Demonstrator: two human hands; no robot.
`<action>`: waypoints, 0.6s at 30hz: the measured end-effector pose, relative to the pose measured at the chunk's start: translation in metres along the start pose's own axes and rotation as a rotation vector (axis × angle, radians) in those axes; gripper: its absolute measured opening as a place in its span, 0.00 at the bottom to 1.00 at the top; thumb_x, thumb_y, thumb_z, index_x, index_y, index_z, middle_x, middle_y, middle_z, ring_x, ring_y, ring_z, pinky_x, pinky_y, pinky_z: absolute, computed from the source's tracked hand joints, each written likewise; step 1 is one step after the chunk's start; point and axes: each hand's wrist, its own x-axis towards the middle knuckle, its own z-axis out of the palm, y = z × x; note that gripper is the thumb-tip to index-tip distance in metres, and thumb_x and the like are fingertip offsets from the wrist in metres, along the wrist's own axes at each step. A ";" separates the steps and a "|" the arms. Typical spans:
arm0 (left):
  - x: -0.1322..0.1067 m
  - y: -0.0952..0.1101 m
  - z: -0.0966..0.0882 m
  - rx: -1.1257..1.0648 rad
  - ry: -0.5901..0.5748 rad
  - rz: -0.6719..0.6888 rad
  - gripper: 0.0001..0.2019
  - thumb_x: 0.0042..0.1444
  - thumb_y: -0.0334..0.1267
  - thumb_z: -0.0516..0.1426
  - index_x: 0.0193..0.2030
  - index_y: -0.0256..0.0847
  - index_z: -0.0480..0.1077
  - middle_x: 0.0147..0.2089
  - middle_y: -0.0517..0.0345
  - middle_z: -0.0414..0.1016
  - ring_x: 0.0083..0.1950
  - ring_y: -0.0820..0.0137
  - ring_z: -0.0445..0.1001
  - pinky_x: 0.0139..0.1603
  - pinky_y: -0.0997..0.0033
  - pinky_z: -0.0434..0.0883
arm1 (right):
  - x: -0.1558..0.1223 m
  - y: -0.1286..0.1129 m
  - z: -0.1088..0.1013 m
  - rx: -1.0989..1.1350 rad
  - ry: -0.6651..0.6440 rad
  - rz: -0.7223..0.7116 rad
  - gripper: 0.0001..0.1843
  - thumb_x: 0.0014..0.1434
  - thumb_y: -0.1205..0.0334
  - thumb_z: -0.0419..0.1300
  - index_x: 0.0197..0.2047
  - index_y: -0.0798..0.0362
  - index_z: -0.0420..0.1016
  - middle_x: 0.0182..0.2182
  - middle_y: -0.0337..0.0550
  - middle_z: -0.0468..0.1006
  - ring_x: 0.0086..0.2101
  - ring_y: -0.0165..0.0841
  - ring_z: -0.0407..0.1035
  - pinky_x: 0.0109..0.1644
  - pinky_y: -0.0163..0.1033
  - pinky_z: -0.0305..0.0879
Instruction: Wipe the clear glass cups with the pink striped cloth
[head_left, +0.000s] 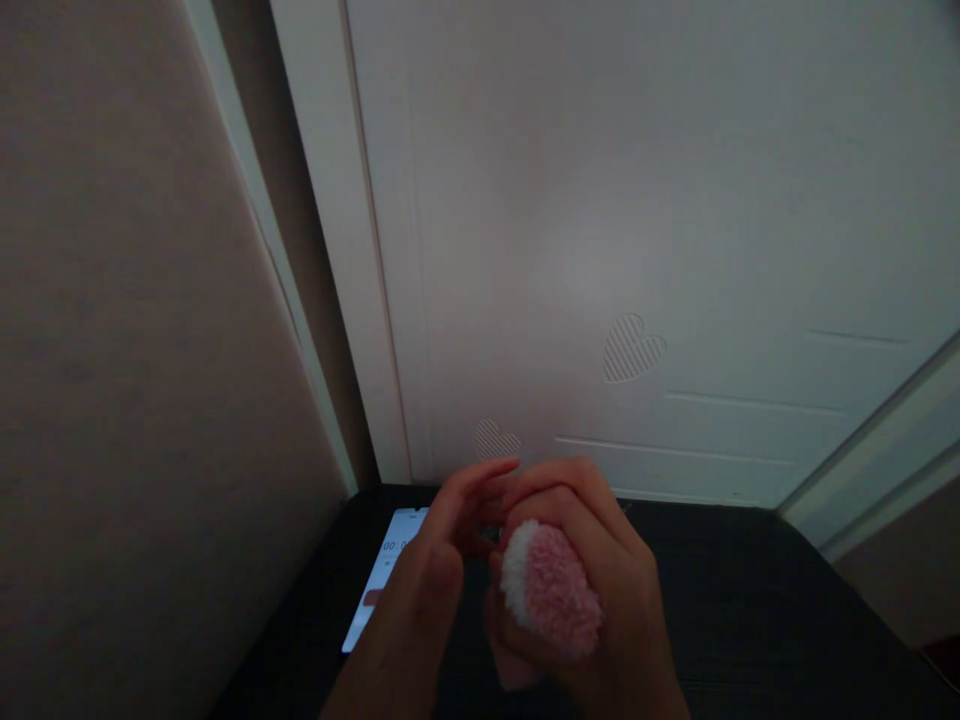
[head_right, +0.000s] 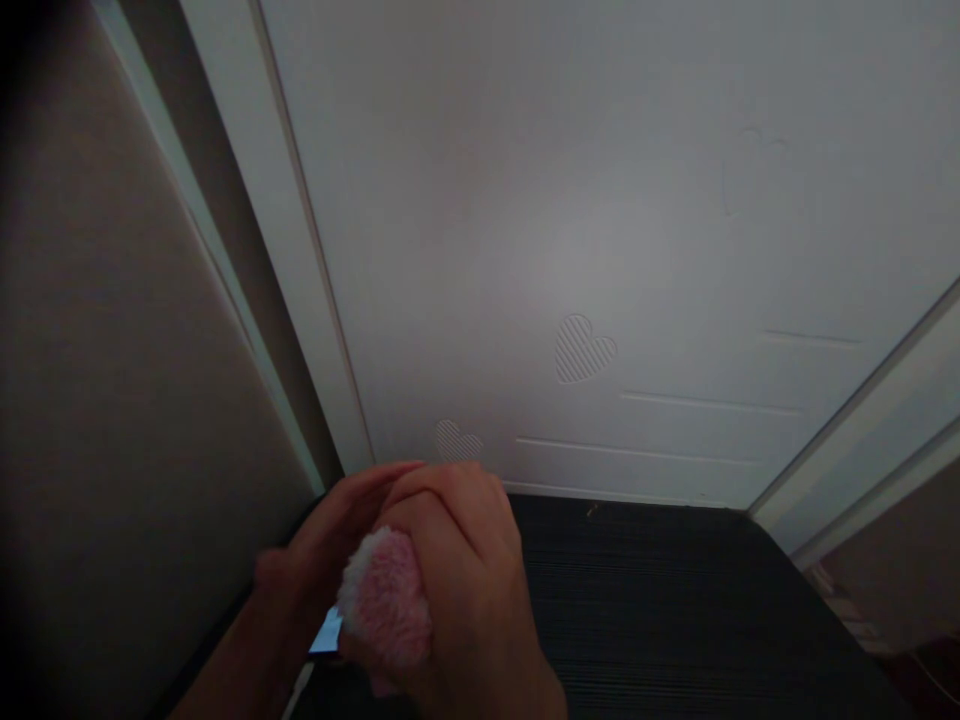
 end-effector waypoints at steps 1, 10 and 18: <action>-0.002 0.003 0.001 -0.014 -0.011 0.010 0.20 0.62 0.49 0.51 0.57 0.47 0.70 0.53 0.53 0.79 0.48 0.58 0.78 0.48 0.61 0.75 | 0.001 0.000 0.000 -0.004 -0.004 -0.018 0.12 0.48 0.74 0.64 0.35 0.50 0.71 0.37 0.38 0.74 0.38 0.35 0.70 0.42 0.41 0.65; -0.017 0.017 0.002 -0.160 -0.023 -0.064 0.25 0.45 0.45 0.66 0.52 0.56 0.70 0.57 0.63 0.75 0.61 0.59 0.67 0.54 0.71 0.70 | 0.006 0.001 0.006 -0.108 0.040 -0.265 0.17 0.67 0.52 0.52 0.29 0.51 0.67 0.26 0.37 0.71 0.31 0.32 0.66 0.38 0.41 0.64; -0.013 0.011 -0.007 -0.227 -0.041 -0.105 0.28 0.42 0.47 0.69 0.53 0.67 0.72 0.55 0.70 0.75 0.54 0.64 0.71 0.55 0.71 0.67 | 0.000 0.001 0.000 -0.005 -0.052 -0.020 0.09 0.56 0.60 0.65 0.41 0.45 0.72 0.41 0.37 0.65 0.40 0.34 0.66 0.42 0.38 0.64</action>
